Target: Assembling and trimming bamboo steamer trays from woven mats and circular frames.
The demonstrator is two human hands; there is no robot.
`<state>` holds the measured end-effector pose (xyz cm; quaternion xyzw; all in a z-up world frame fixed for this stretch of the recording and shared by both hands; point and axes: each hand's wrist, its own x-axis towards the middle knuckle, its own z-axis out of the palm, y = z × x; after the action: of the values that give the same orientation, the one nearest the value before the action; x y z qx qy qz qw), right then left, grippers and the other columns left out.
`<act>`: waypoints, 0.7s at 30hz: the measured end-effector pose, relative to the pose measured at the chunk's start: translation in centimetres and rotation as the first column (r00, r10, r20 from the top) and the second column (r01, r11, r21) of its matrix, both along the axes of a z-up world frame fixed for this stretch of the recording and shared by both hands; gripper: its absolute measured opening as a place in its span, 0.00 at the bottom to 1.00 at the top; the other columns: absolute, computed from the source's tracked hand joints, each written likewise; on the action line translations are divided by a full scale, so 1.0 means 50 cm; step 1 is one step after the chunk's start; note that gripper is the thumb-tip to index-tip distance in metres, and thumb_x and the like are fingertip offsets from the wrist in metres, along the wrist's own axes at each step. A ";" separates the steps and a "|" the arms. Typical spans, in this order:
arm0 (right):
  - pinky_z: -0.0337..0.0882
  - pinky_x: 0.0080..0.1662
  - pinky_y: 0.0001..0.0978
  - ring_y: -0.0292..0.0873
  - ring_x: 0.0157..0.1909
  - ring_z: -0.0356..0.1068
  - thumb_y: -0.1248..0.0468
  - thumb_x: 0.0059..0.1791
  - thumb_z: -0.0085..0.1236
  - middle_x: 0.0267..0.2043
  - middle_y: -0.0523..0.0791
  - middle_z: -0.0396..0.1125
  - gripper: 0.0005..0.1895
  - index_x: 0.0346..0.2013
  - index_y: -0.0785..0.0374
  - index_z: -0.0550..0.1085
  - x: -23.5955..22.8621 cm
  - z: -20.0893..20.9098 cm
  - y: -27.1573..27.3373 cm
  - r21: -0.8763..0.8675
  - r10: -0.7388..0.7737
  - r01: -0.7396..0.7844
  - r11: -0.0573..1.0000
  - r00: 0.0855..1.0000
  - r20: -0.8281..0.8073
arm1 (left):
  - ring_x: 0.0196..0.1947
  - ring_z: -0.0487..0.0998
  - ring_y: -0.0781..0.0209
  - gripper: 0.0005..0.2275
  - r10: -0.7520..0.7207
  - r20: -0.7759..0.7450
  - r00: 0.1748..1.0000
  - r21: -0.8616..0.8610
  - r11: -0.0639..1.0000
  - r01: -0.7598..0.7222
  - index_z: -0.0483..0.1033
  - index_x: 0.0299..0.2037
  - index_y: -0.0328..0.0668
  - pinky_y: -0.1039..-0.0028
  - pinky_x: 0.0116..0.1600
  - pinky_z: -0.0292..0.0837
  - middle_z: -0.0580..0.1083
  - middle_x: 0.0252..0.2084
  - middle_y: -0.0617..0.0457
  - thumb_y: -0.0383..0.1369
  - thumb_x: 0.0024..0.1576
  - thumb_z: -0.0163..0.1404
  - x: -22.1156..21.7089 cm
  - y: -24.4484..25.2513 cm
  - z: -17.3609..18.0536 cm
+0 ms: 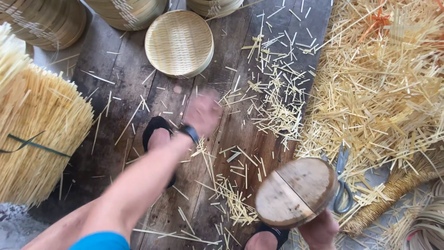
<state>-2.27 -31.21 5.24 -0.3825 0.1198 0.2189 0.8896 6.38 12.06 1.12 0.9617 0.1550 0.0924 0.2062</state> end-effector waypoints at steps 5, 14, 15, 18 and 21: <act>0.64 0.62 0.55 0.59 0.66 0.64 0.43 0.55 0.39 0.68 0.59 0.61 0.40 0.71 0.71 0.56 0.060 0.107 0.169 0.089 0.126 -0.107 0.990 0.961 -0.245 | 0.62 0.76 0.48 0.28 -0.081 -0.566 0.820 -0.773 0.398 -0.494 0.77 0.57 0.47 0.52 0.67 0.66 0.74 0.62 0.42 0.58 0.56 0.46 -0.165 -0.252 -0.040; 0.76 0.47 0.50 0.48 0.56 0.70 0.59 0.55 0.49 0.58 0.47 0.69 0.21 0.59 0.65 0.64 -0.043 -0.123 0.118 -0.436 0.164 -0.253 0.864 0.959 -0.232 | 0.60 0.70 0.46 0.25 0.115 0.074 0.991 -0.077 0.991 -0.110 0.73 0.62 0.38 0.58 0.61 0.64 0.72 0.60 0.41 0.30 0.50 0.48 -0.219 0.069 0.137; 0.76 0.47 0.50 0.48 0.56 0.70 0.59 0.55 0.49 0.58 0.47 0.69 0.21 0.59 0.65 0.64 -0.048 -0.111 0.130 -0.421 0.186 -0.269 0.866 0.956 -0.228 | 0.60 0.70 0.46 0.25 0.133 0.077 0.988 -0.060 0.990 -0.129 0.73 0.62 0.38 0.58 0.61 0.64 0.72 0.60 0.41 0.30 0.50 0.48 -0.233 0.069 0.150; 0.79 0.44 0.52 0.50 0.49 0.74 0.56 0.54 0.47 0.52 0.50 0.71 0.22 0.57 0.70 0.64 -0.069 -0.094 0.142 -0.307 0.213 -0.287 0.908 0.944 -0.252 | 0.54 0.73 0.65 0.16 0.736 -0.167 0.656 -0.788 0.300 -0.538 0.75 0.50 0.39 0.72 0.57 0.64 0.76 0.51 0.54 0.34 0.55 0.43 -0.268 0.050 0.171; 0.76 0.41 0.50 0.57 0.42 0.75 0.52 0.56 0.45 0.46 0.58 0.72 0.25 0.57 0.71 0.65 -0.079 -0.104 0.128 -0.319 0.321 -0.408 0.855 0.901 -0.292 | 0.41 0.66 0.61 0.15 0.621 -0.389 0.680 -0.771 0.185 -0.610 0.70 0.41 0.27 0.69 0.49 0.65 0.71 0.40 0.50 0.37 0.60 0.39 -0.286 0.026 0.190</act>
<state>-6.24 -24.83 0.02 -0.5324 0.1854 0.4002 0.7226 -7.89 13.36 10.61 0.5752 0.5487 0.0820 0.6011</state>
